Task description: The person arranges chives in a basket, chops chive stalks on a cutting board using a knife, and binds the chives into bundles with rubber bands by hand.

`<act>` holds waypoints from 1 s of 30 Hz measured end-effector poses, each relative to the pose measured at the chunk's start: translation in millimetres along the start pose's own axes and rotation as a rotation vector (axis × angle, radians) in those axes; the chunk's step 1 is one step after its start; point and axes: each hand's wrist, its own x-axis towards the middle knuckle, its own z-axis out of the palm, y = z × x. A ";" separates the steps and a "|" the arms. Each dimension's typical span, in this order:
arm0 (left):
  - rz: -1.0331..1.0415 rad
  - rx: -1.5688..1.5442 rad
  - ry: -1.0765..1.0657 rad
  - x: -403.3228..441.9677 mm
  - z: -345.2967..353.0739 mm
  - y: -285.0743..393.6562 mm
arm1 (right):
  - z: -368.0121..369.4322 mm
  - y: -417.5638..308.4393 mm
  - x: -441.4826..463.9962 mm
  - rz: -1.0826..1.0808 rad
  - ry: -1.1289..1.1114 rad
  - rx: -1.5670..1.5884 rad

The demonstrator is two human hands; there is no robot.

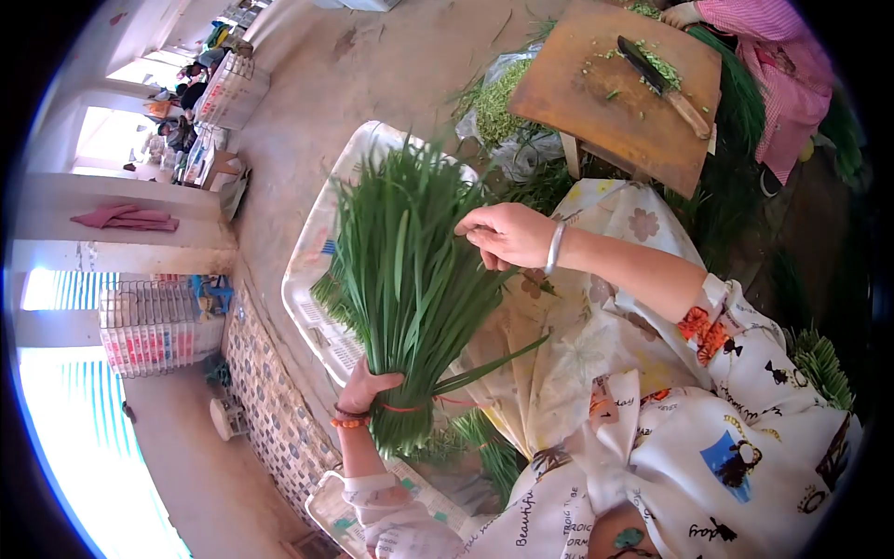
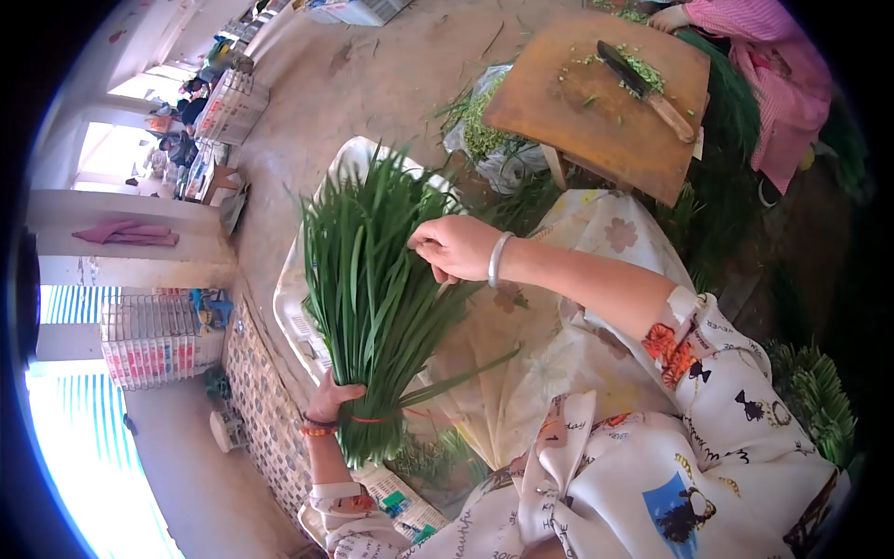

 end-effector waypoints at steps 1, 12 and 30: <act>-0.007 0.038 -0.038 0.4 -3.0 3.6 | 2.4 4.2 2.6 0.015 0.008 -0.030; -0.074 0.053 -0.100 20.1 11.1 -38.0 | 10.2 21.9 -4.9 0.153 -0.020 -0.206; -0.010 0.046 -0.035 22.4 32.7 -47.3 | -20.8 53.3 3.1 -0.045 0.524 -0.462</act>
